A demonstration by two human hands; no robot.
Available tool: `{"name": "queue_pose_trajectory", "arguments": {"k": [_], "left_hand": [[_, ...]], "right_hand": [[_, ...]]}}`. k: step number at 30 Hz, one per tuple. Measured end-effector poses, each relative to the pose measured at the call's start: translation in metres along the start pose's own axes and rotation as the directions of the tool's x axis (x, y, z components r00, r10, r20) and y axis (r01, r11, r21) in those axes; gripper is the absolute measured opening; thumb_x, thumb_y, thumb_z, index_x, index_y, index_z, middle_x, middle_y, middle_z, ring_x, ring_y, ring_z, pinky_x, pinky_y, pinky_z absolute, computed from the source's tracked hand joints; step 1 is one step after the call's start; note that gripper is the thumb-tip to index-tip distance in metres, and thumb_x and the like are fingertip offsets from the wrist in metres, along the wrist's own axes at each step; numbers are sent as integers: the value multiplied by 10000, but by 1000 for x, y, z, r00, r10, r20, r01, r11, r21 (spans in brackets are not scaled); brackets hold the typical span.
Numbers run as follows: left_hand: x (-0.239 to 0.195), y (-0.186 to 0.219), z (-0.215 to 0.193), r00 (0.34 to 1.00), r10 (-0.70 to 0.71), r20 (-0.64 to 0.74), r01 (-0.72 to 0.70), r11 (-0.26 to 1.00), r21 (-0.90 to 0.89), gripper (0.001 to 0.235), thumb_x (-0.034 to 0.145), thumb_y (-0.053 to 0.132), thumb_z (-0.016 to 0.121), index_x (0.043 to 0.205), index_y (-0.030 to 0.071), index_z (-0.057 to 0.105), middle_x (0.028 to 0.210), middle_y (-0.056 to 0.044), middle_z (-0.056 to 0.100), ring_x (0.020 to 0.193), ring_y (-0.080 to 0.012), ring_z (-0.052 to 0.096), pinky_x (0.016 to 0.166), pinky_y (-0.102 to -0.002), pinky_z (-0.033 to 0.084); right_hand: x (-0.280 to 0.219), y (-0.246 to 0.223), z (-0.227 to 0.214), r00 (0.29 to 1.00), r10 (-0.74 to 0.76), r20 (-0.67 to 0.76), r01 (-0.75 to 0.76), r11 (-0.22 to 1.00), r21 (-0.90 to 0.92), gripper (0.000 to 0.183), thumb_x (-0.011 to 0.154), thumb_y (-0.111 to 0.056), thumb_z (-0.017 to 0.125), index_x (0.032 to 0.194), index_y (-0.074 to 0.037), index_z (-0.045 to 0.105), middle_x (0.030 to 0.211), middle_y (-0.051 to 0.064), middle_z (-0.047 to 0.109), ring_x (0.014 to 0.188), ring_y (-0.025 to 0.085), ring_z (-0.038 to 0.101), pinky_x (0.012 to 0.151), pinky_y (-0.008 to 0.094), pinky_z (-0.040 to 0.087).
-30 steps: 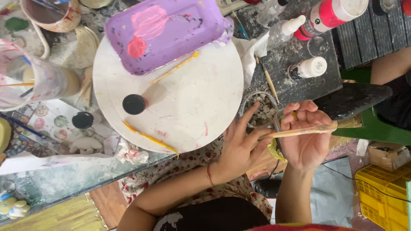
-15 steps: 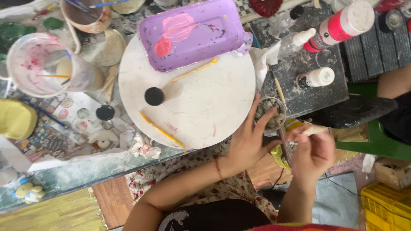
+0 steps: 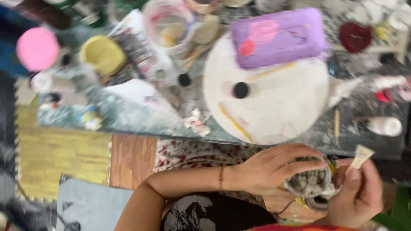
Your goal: The person mixes a gray paste-like substance in a small container using a wooden stick. They briefly add water from a plastic cup and continue stirring the mixture.
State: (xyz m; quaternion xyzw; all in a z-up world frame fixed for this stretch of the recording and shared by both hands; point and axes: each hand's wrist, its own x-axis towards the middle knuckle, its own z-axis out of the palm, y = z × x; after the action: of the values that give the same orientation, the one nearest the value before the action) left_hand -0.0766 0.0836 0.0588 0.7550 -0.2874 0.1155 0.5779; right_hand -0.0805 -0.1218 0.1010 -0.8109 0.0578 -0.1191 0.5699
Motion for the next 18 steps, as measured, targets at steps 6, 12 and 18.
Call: {"name": "queue_pose_trajectory", "arguments": {"k": [6,12,18], "left_hand": [[-49,31,-122,987,-39,-159,37,999,-13,972,802,372,904,1568,207,330,1538,-101,444,1449,-311,492,1238,-451,441],[-117,61,-201,725,-118,-679,289,946,144,1035,752,175,973,1578,212,350,1541,-161,438,1465,-295,491,1232,-448,467],[-157,71,-235,515,-154,-843,416,905,90,958,805,120,953,1557,178,361,1597,-170,392,1477,-281,476,1244,-412,488]], "right_hand": [[-25,-20,87,953,-181,243,190,982,-12,271,1187,-2,469,1441,87,506,1118,187,680,931,187,653,852,262,529],[-37,-54,236,543,-329,773,283,938,200,414,1042,19,390,1456,-5,403,1311,251,562,1059,252,659,915,354,581],[-72,-46,302,426,-383,819,267,919,291,352,1139,-36,361,1488,-14,320,1179,172,721,1110,235,738,950,351,577]]}}
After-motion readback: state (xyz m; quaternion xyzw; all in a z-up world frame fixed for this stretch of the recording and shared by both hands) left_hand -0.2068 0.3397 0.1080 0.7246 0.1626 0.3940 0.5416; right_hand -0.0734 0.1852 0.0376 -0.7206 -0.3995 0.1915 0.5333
